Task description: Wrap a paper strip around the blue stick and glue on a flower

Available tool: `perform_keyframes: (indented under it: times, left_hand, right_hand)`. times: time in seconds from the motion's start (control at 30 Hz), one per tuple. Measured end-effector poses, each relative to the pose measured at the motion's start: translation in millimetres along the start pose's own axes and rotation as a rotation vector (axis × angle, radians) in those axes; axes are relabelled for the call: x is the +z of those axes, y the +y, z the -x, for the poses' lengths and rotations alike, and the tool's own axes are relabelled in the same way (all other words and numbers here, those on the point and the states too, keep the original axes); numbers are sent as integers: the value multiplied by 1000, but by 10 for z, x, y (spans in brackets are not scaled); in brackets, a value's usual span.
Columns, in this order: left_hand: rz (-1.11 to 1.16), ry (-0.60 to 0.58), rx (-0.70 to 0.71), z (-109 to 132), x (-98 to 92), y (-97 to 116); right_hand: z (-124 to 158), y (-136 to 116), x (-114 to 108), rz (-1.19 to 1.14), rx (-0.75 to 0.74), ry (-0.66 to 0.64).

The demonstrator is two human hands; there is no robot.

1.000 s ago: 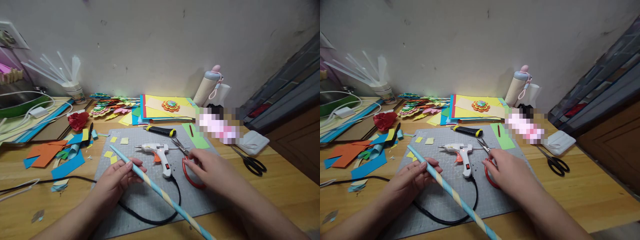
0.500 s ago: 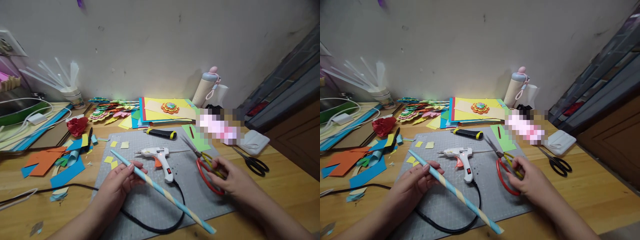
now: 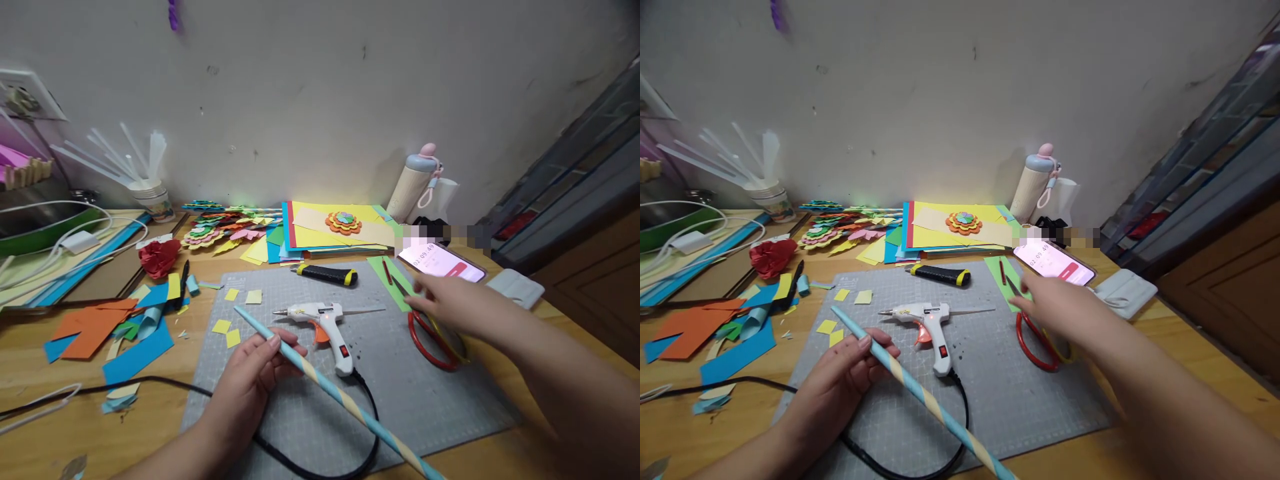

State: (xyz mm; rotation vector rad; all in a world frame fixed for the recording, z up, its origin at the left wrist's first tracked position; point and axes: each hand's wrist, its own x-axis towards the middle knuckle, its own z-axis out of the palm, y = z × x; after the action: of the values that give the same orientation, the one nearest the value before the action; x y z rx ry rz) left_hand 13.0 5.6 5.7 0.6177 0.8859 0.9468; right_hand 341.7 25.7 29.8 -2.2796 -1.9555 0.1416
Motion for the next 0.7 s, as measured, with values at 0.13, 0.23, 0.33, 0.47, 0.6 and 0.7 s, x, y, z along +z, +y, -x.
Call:
perform_keyframes:
  times: [0.13, 0.23, 0.33, 0.47, 0.6, 0.7]
  left_hand:
    - [30, 39, 35, 22, -3, 12]
    - [43, 59, 64, 40, -28, 25]
    - [37, 67, 57, 53, -70, 28]
    - [24, 70, 39, 81, -102, 10]
    - [12, 60, 37, 116, -97, -4]
    - [17, 59, 61, 133, -98, -3]
  right_hand:
    - [-821, -558, -61, -60, -126, 55]
    - [-1437, -830, 110, -67, -45, 127]
    - [-1849, -898, 294, -98, 88, 124]
    - [-2017, -882, 379, -196, 174, 109]
    - [-1867, -949, 202, -369, 146, 163]
    - [-1537, -1055, -38, -578, 47, 163]
